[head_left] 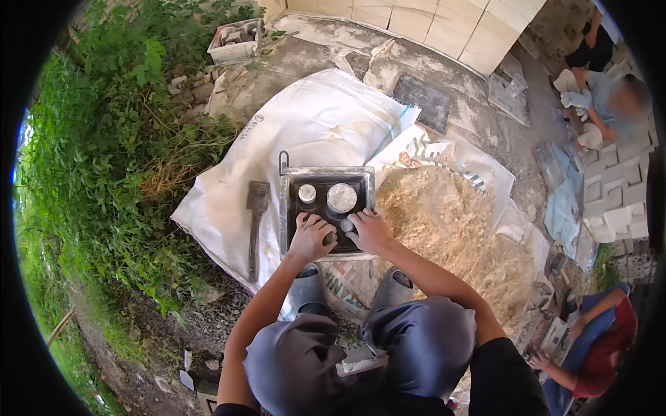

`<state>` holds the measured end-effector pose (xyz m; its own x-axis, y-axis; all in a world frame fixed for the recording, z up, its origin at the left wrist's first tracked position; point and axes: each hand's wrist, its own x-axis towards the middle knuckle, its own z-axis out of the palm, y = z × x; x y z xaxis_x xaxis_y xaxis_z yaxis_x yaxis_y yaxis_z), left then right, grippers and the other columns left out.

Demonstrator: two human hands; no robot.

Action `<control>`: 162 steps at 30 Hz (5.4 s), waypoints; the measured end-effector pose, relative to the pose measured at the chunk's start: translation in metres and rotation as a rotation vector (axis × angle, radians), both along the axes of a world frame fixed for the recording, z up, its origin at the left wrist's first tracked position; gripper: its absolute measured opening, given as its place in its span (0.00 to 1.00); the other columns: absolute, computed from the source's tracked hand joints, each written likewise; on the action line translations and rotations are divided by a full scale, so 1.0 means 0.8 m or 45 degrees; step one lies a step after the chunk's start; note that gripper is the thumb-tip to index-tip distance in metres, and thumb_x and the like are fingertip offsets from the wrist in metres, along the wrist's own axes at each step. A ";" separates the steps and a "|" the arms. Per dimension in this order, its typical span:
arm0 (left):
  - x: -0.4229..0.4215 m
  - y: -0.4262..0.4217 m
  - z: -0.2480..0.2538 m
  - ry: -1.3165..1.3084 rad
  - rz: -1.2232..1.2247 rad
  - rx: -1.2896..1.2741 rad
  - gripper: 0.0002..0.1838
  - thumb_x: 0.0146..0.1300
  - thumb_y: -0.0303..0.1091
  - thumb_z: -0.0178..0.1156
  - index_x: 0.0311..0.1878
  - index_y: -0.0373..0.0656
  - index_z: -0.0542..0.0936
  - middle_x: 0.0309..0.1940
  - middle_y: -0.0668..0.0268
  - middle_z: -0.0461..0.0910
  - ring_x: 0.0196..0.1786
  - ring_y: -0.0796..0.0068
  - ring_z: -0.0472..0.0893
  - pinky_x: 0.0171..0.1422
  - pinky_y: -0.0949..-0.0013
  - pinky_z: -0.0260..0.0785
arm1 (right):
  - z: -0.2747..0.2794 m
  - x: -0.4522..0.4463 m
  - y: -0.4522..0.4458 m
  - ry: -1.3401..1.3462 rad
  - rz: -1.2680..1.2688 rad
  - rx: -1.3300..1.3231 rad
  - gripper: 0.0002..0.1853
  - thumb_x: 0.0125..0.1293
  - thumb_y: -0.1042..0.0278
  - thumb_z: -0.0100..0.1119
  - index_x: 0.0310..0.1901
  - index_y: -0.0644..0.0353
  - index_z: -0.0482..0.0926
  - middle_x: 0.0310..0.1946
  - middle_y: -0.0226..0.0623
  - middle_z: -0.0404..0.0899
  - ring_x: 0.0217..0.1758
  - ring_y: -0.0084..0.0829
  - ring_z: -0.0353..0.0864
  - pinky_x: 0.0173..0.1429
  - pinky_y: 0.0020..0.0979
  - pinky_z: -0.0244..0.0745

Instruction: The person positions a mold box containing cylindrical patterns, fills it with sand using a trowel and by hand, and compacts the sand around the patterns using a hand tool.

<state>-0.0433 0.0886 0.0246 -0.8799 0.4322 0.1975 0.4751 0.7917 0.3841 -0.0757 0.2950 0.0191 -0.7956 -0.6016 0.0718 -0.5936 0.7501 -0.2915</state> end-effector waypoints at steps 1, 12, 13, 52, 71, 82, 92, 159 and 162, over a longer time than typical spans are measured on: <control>0.000 -0.001 0.002 -0.026 -0.022 -0.010 0.14 0.46 0.42 0.70 0.36 0.52 0.80 0.36 0.73 0.79 0.52 0.70 0.73 0.64 0.50 0.49 | -0.001 -0.001 0.000 -0.013 0.002 0.027 0.23 0.57 0.54 0.61 0.50 0.59 0.75 0.38 0.35 0.79 0.49 0.34 0.73 0.57 0.41 0.58; 0.002 0.002 0.015 -0.100 -0.036 -0.031 0.18 0.48 0.45 0.70 0.42 0.52 0.80 0.41 0.72 0.80 0.57 0.71 0.70 0.67 0.50 0.44 | 0.000 0.015 0.015 0.151 -0.006 -0.115 0.23 0.61 0.55 0.58 0.54 0.60 0.72 0.40 0.34 0.75 0.52 0.34 0.71 0.59 0.42 0.58; 0.002 0.002 0.017 -0.116 -0.024 -0.018 0.18 0.48 0.45 0.70 0.42 0.52 0.81 0.41 0.72 0.80 0.57 0.71 0.70 0.67 0.51 0.44 | -0.001 0.016 0.015 0.147 0.006 -0.121 0.23 0.61 0.55 0.58 0.54 0.60 0.72 0.40 0.33 0.75 0.51 0.34 0.71 0.58 0.43 0.58; 0.001 -0.001 0.062 -0.154 -0.078 0.040 0.27 0.44 0.40 0.71 0.51 0.46 0.77 0.51 0.64 0.76 0.62 0.63 0.68 0.68 0.52 0.48 | 0.011 0.015 0.038 0.148 -0.085 -0.325 0.28 0.62 0.49 0.56 0.58 0.58 0.69 0.53 0.39 0.70 0.59 0.38 0.68 0.62 0.46 0.57; 0.067 -0.171 -0.114 -0.608 1.246 -0.468 0.31 0.53 0.38 0.64 0.55 0.33 0.65 0.55 0.48 0.67 0.60 0.46 0.67 0.62 0.56 0.62 | -0.015 -0.002 0.050 -0.101 -0.803 -0.744 0.06 0.64 0.73 0.50 0.40 0.62 0.76 0.31 0.49 0.79 0.34 0.50 0.78 0.39 0.43 0.72; 0.050 -0.235 -0.257 -0.669 0.720 -0.158 0.25 0.53 0.48 0.61 0.35 0.28 0.79 0.31 0.42 0.80 0.41 0.49 0.81 0.48 0.52 0.70 | -0.112 0.065 0.077 -1.476 -0.262 -0.538 0.18 0.57 0.74 0.50 0.50 0.63 0.75 0.32 0.49 0.80 0.36 0.41 0.81 0.35 0.36 0.75; -0.052 -0.039 0.070 -0.006 0.722 0.553 0.15 0.58 0.22 0.54 0.50 0.39 0.73 0.40 0.56 0.76 0.41 0.61 0.77 0.46 0.65 0.70 | -0.050 0.053 0.117 -0.314 -0.844 -0.039 0.30 0.60 0.66 0.55 0.66 0.53 0.63 0.65 0.47 0.62 0.66 0.44 0.64 0.68 0.48 0.57; 0.279 -0.014 0.275 -2.122 0.232 0.237 0.09 0.70 0.33 0.47 0.45 0.42 0.75 0.38 0.64 0.81 0.36 0.78 0.80 0.41 0.75 0.70 | 0.225 0.517 -0.267 -0.790 -2.455 -1.029 0.17 0.64 0.69 0.49 0.54 0.65 0.69 0.39 0.54 0.81 0.41 0.52 0.80 0.47 0.44 0.74; 0.269 -0.019 0.276 -2.065 0.231 0.155 0.08 0.70 0.33 0.47 0.45 0.43 0.75 0.38 0.66 0.81 0.37 0.78 0.80 0.42 0.75 0.70 | 0.227 0.527 -0.279 -0.832 -2.513 -1.073 0.18 0.64 0.69 0.49 0.54 0.65 0.70 0.38 0.53 0.81 0.44 0.52 0.80 0.49 0.44 0.73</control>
<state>0.1717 0.0732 0.2456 -0.2229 0.3582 -0.9066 -0.5545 0.7184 0.4201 0.3456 0.0722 0.2008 -0.1850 0.7490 -0.6362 0.7933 -0.2682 -0.5465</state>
